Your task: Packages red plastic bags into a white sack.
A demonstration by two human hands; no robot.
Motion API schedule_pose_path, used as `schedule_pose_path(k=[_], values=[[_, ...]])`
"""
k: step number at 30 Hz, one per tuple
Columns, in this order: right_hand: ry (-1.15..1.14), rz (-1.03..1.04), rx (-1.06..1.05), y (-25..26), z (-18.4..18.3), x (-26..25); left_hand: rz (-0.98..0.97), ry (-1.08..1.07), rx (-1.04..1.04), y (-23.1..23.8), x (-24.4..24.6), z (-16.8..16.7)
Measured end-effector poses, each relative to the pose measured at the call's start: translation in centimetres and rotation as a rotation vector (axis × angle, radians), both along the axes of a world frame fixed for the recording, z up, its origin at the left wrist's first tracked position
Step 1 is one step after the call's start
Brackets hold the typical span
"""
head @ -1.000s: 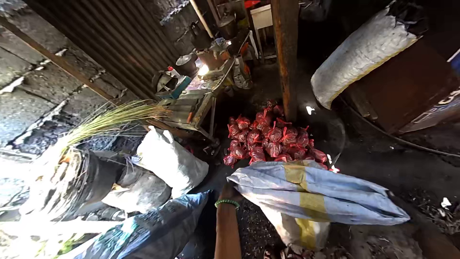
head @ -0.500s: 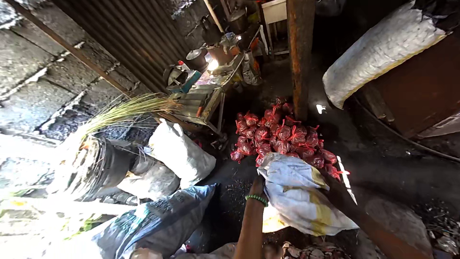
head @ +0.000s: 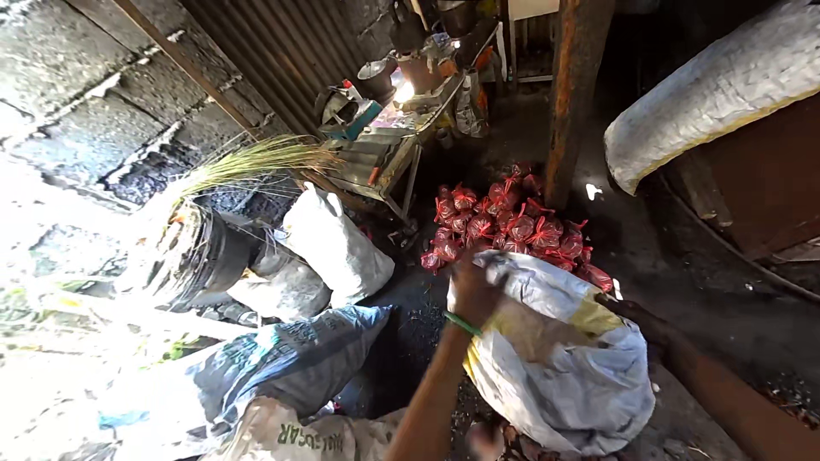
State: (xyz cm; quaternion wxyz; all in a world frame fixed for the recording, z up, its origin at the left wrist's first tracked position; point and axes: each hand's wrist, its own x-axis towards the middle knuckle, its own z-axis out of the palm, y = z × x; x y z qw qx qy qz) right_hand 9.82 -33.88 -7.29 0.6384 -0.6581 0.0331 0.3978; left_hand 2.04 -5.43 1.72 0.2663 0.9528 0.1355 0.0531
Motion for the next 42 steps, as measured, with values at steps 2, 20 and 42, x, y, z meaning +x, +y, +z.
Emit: schedule_pose_path(k=[2, 20, 42], values=[[-0.068, -0.148, 0.086, -0.1, 0.6, 0.0, -0.177, 0.314, 0.018, -2.6, -1.8, -2.9], [0.202, -0.581, 0.883, 0.2, -1.3, -7.6, 0.91, 0.045, -1.766, -8.9, -3.2, -8.4], [0.268, -0.046, -0.364, -3.4, -10.4, -7.6, 0.954, -0.548, -0.602, 15.3, -9.0, -0.7]])
